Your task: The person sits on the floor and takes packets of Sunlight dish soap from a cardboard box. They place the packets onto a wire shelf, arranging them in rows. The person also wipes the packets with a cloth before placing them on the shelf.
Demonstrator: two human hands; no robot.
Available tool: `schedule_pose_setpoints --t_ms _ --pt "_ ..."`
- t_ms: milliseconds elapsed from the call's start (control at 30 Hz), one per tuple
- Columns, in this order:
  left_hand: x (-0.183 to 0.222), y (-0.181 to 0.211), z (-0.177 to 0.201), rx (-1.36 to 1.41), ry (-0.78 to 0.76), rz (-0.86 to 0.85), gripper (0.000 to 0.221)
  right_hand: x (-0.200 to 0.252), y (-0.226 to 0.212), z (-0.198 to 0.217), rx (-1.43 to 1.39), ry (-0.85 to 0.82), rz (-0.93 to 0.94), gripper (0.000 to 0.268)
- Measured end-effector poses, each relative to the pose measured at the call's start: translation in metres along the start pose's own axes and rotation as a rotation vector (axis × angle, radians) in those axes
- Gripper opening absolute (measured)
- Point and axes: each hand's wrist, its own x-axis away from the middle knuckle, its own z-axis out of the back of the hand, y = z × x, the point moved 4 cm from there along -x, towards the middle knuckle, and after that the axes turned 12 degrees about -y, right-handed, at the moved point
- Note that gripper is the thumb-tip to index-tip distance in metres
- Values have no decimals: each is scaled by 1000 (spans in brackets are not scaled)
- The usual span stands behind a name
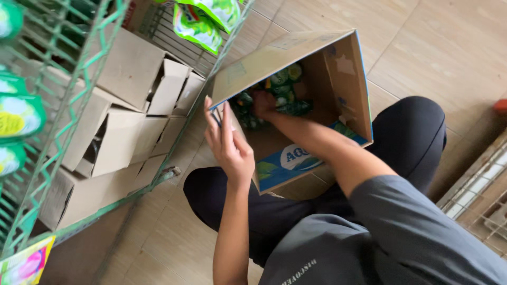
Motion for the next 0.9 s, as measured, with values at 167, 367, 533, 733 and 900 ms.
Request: schedule_pose_setpoints --t_ms 167,367,533,733,900 --pt "-5 -16 -3 56 0 83 60 53 -27 74 218 -155 134 66" --pt "-15 -49 4 50 60 137 53 174 -67 203 371 -351 380 78" --pt "-9 -41 1 80 84 137 57 247 -91 305 185 230 721 60" --pt "1 -36 15 87 49 192 50 293 -21 383 -77 660 549 21" --pt "10 -31 7 54 71 203 51 285 114 406 -1140 771 614 30"
